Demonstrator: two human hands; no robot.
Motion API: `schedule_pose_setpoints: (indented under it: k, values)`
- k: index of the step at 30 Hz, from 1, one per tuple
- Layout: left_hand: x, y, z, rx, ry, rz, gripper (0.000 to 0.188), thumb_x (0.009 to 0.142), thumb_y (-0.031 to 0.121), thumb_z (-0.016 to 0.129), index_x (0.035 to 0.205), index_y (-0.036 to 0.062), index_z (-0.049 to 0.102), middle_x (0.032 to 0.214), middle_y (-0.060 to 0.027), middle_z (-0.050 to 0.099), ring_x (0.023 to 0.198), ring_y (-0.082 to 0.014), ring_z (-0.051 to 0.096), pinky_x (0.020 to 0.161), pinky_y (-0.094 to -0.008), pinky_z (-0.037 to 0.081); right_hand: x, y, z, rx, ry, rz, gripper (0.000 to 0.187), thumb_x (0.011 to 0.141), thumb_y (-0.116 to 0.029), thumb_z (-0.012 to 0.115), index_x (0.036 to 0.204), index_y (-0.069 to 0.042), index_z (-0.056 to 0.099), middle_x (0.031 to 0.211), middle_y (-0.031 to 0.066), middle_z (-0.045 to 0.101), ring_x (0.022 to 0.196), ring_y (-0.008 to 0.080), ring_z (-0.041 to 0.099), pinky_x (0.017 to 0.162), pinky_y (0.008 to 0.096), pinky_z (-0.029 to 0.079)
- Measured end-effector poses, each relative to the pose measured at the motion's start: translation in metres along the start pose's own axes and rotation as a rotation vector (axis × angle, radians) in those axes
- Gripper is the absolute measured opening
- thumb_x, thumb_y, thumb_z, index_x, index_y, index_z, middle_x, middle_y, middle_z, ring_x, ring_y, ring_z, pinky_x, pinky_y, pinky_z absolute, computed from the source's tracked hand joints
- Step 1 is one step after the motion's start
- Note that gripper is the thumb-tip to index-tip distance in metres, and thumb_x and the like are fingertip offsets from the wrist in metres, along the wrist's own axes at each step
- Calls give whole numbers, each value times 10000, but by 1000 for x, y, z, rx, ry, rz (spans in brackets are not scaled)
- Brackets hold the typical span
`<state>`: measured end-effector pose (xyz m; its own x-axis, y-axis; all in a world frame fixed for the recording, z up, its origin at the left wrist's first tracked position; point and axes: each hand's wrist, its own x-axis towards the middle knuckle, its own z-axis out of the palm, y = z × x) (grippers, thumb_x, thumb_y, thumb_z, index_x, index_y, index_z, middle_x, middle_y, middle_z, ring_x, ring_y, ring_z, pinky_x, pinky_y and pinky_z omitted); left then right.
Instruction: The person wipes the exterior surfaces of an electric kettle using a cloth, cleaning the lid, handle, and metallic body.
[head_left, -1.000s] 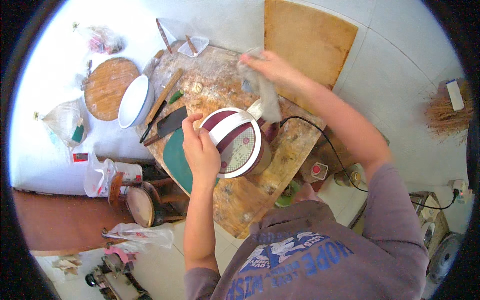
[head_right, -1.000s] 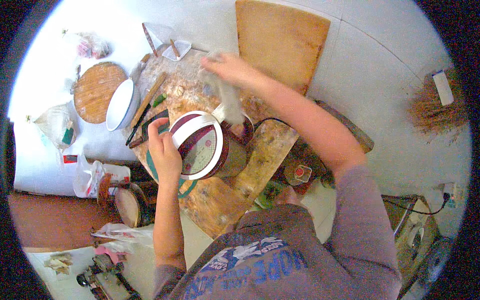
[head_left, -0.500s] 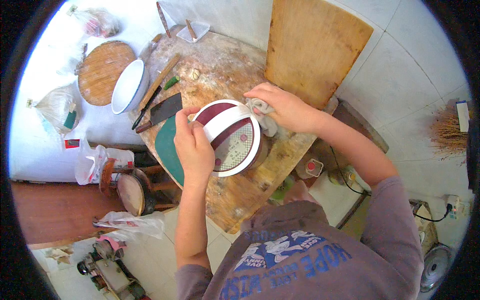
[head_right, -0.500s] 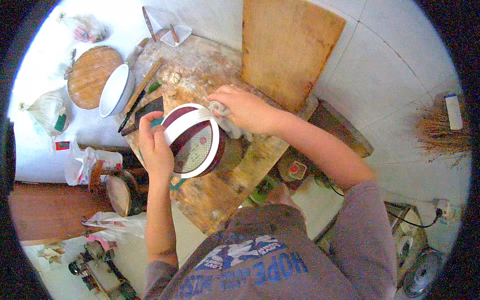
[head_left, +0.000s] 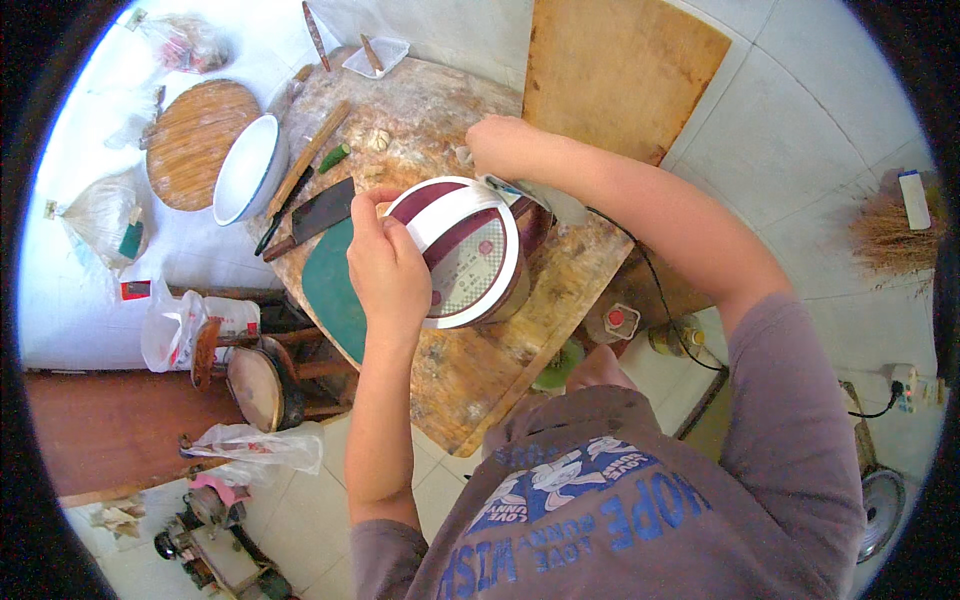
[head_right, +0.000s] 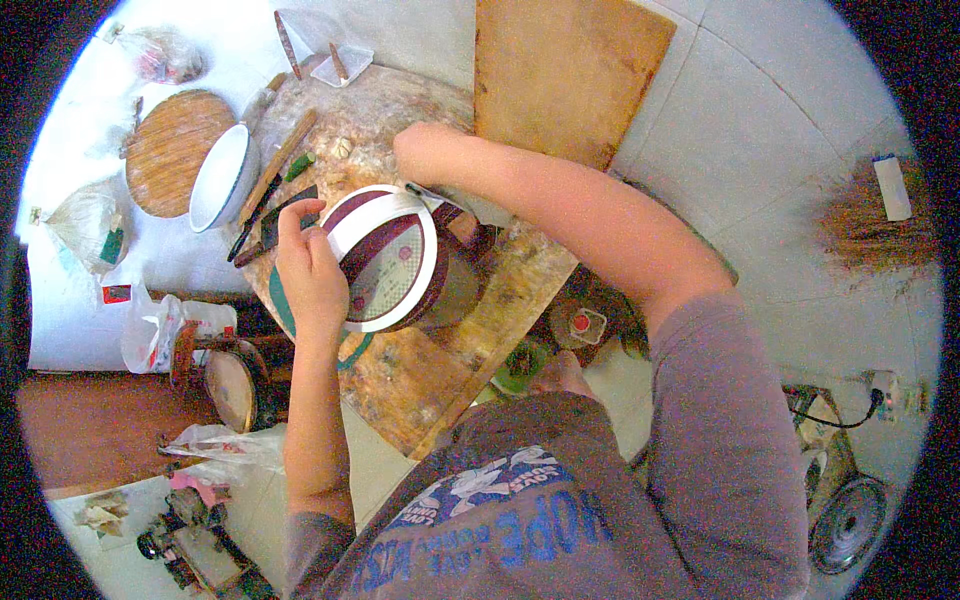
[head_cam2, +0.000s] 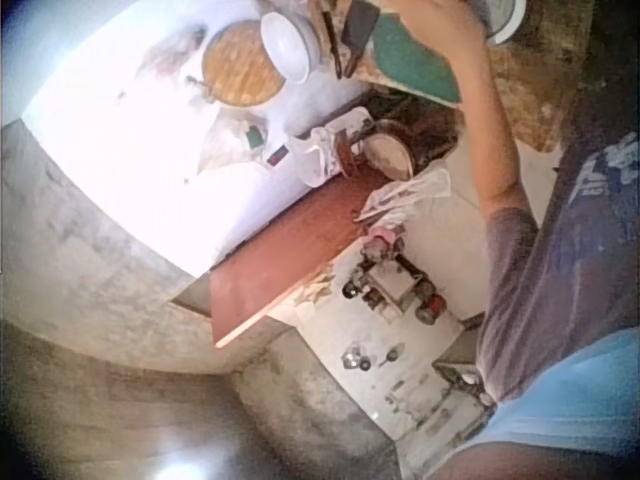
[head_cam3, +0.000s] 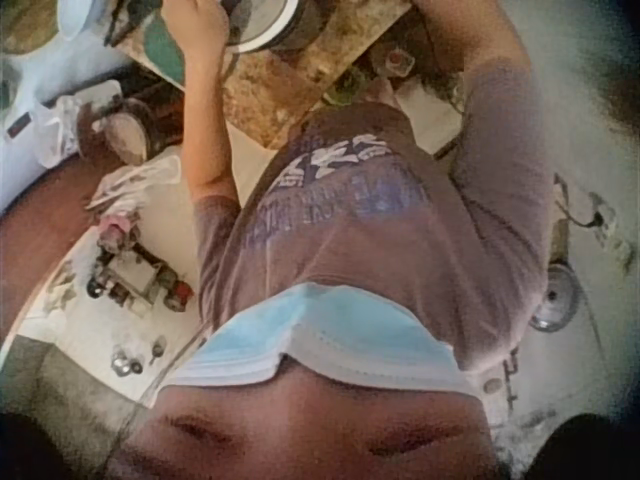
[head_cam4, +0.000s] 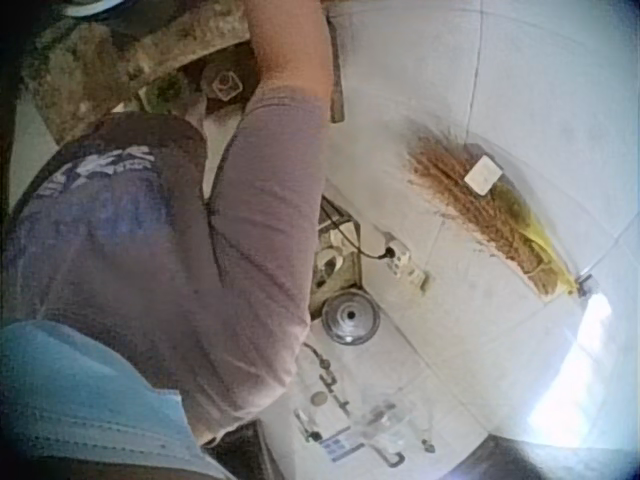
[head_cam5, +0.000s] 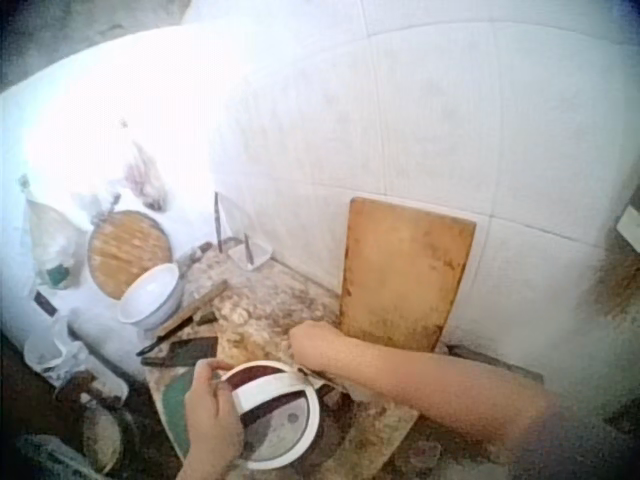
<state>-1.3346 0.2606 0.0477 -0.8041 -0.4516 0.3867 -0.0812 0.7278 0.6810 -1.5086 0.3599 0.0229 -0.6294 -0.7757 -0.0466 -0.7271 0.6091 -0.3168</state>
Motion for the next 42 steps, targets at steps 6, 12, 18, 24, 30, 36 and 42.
schedule_pose_setpoints:
  k: [6, 12, 18, 24, 30, 36, 42]
  values:
    - [3, 4, 0, 1, -1, -18, 220, 824, 45, 371, 1007, 52, 492, 720, -205, 585, 703, -376, 579, 644, -447, 421, 25, 26, 15, 279, 366, 213, 301, 781, -231, 575, 913, 33, 627, 917, 240, 615, 859, 359, 599, 765, 402, 475]
    - [1, 3, -2, 12, 23, -17, 212, 828, 62, 376, 1005, 55, 493, 753, -214, 590, 743, -389, 578, 659, -468, 414, -74, -9, 4, 870, 611, -269, 288, 822, -215, 579, 1072, -73, 561, 1067, 132, 534, 1031, 283, 501, 906, 376, 393]
    - [2, 2, -1, 7, 6, -24, 210, 828, 67, 376, 999, 51, 498, 752, -210, 591, 746, -391, 577, 655, -471, 412, -140, -28, 29, 297, 578, -260, 442, 690, -10, 615, 1124, -87, 584, 1085, 122, 479, 989, 298, 466, 868, 367, 393]
    - [2, 2, -3, 18, -8, -29, 204, 822, 64, 375, 977, 57, 506, 722, -201, 589, 725, -391, 573, 649, -471, 411, -137, -37, -1, 57, 352, -343, 460, 662, 13, 571, 1116, -62, 579, 1040, 105, 486, 963, 293, 467, 824, 362, 418]
    - [4, -5, 2, -30, -51, -30, 198, 820, 63, 372, 963, 61, 509, 746, -195, 589, 736, -382, 570, 657, -460, 414, -135, -55, -2, -131, 284, -225, 427, 717, -3, 490, 1137, -54, 548, 1070, 117, 483, 959, 292, 462, 821, 361, 422]
    - [3, -4, 2, -29, -17, 7, 199, 815, 55, 369, 963, 65, 502, 783, -185, 581, 769, -369, 566, 676, -451, 413, -152, -41, -13, 1, 307, -97, 450, 681, 53, 492, 1120, -27, 549, 1038, 122, 502, 990, 307, 476, 849, 365, 416]
    - [-1, 3, 2, 81, 357, 423, 253, 759, 3, 470, 1007, 28, 511, 926, -172, 528, 858, -348, 494, 755, -437, 384, -188, -43, -27, 839, 456, 121, 313, 739, -13, 569, 1050, -46, 561, 963, 79, 552, 917, 213, 540, 840, 312, 424]
